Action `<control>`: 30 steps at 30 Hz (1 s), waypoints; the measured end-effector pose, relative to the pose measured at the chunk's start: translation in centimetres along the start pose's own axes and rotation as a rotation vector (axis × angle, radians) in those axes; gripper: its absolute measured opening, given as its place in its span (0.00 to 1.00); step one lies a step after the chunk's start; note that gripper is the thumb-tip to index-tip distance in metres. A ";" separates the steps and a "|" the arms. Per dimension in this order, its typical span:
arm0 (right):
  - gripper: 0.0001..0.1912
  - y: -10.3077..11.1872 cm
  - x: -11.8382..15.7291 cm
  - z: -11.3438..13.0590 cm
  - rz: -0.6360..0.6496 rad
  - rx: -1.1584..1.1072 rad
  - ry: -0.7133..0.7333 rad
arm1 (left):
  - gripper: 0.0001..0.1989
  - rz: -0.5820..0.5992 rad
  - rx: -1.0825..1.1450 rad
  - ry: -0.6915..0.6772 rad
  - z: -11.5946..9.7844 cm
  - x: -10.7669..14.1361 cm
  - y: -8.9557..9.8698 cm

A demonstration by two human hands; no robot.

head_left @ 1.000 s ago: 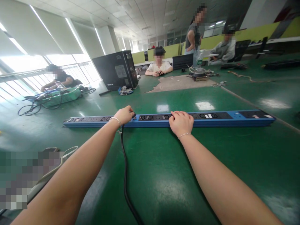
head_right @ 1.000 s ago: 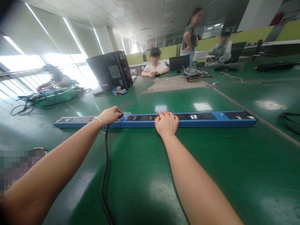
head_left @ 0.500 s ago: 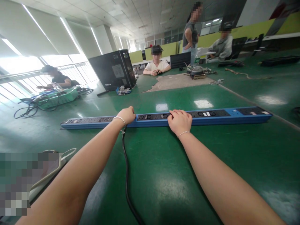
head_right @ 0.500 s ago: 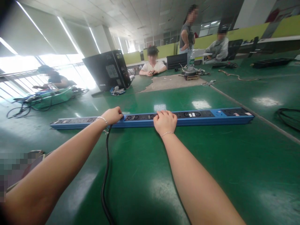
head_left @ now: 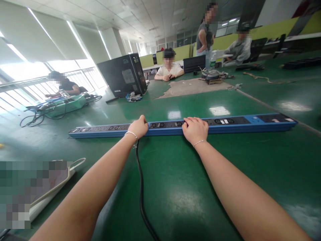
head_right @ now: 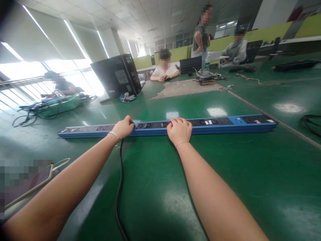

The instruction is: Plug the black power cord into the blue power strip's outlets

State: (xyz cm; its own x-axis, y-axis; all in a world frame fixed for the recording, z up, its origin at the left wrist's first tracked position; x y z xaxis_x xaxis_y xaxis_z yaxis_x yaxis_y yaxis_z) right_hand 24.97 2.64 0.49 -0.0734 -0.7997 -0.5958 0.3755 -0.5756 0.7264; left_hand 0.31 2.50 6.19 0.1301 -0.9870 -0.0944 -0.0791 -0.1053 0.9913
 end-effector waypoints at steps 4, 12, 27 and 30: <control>0.19 -0.1 0.0 -0.2 -0.006 -0.006 0.001 | 0.11 0.036 0.045 0.013 0.0 -0.9 0.3; 0.19 -0.4 0.0 -0.4 -0.032 0.006 0.026 | 0.11 -0.027 0.099 0.053 -0.1 0.1 0.3; 0.18 -0.3 0.1 -0.2 -0.063 -0.014 0.017 | 0.10 -0.135 0.209 0.052 -0.2 1.0 2.3; 0.18 -0.3 0.1 -0.2 -0.063 -0.025 0.015 | 0.14 -0.297 0.246 0.076 0.1 0.9 6.5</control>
Point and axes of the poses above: each hand's wrist, its own x-axis away from the middle knuckle, its own y-axis out of the back of the hand, z = x × y, the point moved 2 cm from there along -x, towards the middle knuckle, and after that the axes turned 1 degree about y, right-handed, at the moved point
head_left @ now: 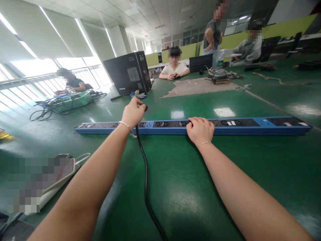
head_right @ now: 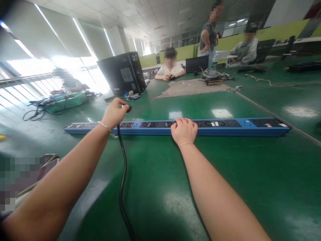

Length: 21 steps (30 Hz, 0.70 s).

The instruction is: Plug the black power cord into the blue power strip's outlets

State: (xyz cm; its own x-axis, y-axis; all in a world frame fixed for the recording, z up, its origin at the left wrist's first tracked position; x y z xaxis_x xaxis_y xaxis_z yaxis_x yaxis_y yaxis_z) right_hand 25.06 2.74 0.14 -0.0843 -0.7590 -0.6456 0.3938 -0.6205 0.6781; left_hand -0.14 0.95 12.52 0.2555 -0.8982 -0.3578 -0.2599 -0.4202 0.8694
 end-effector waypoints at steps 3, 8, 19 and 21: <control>0.17 0.0 0.0 -0.1 0.003 0.009 0.004 | 0.14 -0.088 0.016 -0.017 0.4 -1.8 3.8; 0.17 -0.1 -0.1 -0.1 0.008 0.027 0.013 | 0.12 -0.006 -0.088 0.068 5.7 -3.1 5.4; 0.18 0.1 -0.1 0.0 -0.003 0.044 0.018 | 0.12 0.228 -0.173 0.003 12.9 -2.1 0.2; 0.18 0.1 -0.1 0.0 -0.006 0.044 0.019 | 0.13 0.239 -0.206 -0.001 12.9 -2.3 -0.4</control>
Point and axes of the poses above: each hand's wrist, its own x-axis away from the middle knuckle, its own y-axis out of the back of the hand, z = x × y, the point moved 2 cm from there along -x, towards the middle knuckle, and after that the axes turned 1 degree about y, right-handed, at the moved point
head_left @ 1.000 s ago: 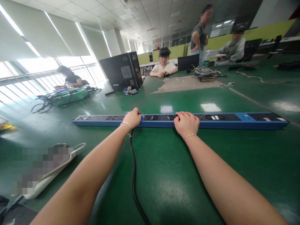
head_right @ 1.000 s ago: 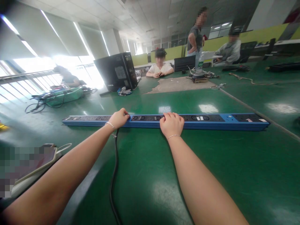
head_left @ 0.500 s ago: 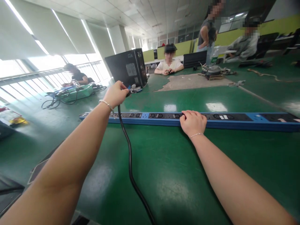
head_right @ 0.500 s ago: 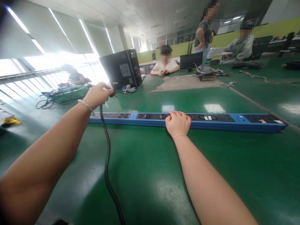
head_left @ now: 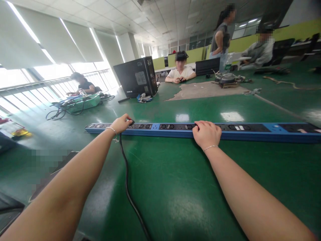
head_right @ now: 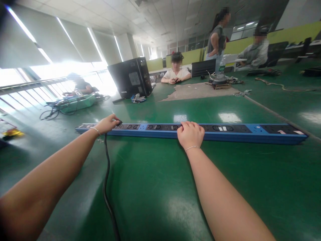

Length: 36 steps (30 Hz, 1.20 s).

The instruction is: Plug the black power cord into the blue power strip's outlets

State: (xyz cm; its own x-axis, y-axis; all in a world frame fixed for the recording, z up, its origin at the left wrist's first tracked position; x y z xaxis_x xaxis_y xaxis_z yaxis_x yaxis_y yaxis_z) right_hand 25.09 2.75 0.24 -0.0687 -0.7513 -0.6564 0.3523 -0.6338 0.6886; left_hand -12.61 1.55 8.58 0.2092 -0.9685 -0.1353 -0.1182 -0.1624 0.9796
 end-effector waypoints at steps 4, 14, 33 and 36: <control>0.18 0.0 0.0 0.0 -0.004 -0.008 -0.001 | 0.13 0.015 -0.066 0.007 -0.2 -0.8 -0.7; 0.19 0.0 0.0 0.0 0.004 0.009 0.005 | 0.15 0.025 -0.162 0.019 -0.6 -0.8 -0.3; 0.18 0.2 0.0 0.1 0.013 -0.011 -0.004 | 0.14 0.060 -0.203 0.003 -0.8 -0.8 -2.0; 0.18 0.2 0.0 0.1 0.023 -0.011 -0.008 | 0.14 0.030 -0.164 0.028 -0.9 -0.2 -2.2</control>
Point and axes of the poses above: each hand's wrist, its own x-axis away from the middle knuckle, its own y-axis out of the back of the hand, z = x × y, the point moved 2 cm from there along -x, towards the middle knuckle, and after that the axes turned 1 degree about y, right-handed, at the moved point
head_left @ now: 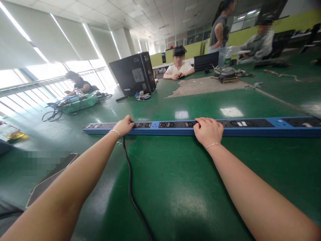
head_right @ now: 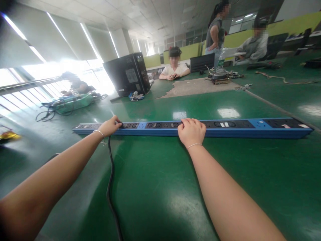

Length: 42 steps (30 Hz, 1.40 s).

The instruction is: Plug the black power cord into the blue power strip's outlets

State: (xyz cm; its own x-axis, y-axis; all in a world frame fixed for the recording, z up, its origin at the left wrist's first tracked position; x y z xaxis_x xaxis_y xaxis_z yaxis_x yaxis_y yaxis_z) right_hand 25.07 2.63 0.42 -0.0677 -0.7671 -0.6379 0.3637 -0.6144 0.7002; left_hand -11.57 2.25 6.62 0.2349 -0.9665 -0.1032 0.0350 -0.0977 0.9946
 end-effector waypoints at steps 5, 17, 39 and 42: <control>0.18 0.0 -0.1 -0.1 0.024 0.026 0.004 | 0.13 0.035 0.008 0.016 -0.2 -0.3 0.2; 0.18 -0.1 -0.1 -0.3 0.022 -0.009 -0.002 | 0.13 0.041 0.014 0.025 -0.4 -0.4 0.1; 0.18 -0.1 0.0 -0.1 -0.014 -0.015 0.002 | 0.16 0.046 -0.011 -0.001 -0.3 -0.1 0.6; 0.18 -0.1 0.1 0.0 -0.019 -0.024 0.002 | 0.16 0.013 -0.021 0.052 -0.5 0.4 0.7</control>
State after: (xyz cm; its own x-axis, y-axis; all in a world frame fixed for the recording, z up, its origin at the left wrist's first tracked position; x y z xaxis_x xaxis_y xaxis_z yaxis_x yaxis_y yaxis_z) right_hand 25.04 2.61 0.32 -0.0733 -0.7552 -0.6514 0.3841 -0.6242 0.6804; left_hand -10.96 1.96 7.28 0.2859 -0.9539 -0.0917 0.0523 -0.0800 0.9954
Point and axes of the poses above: each hand's wrist, its own x-axis away from the middle knuckle, its own y-axis out of the back of the hand, z = x × y, the point moved 2 cm from there along -x, towards the middle knuckle, and after that the axes turned 1 degree about y, right-handed, at the moved point
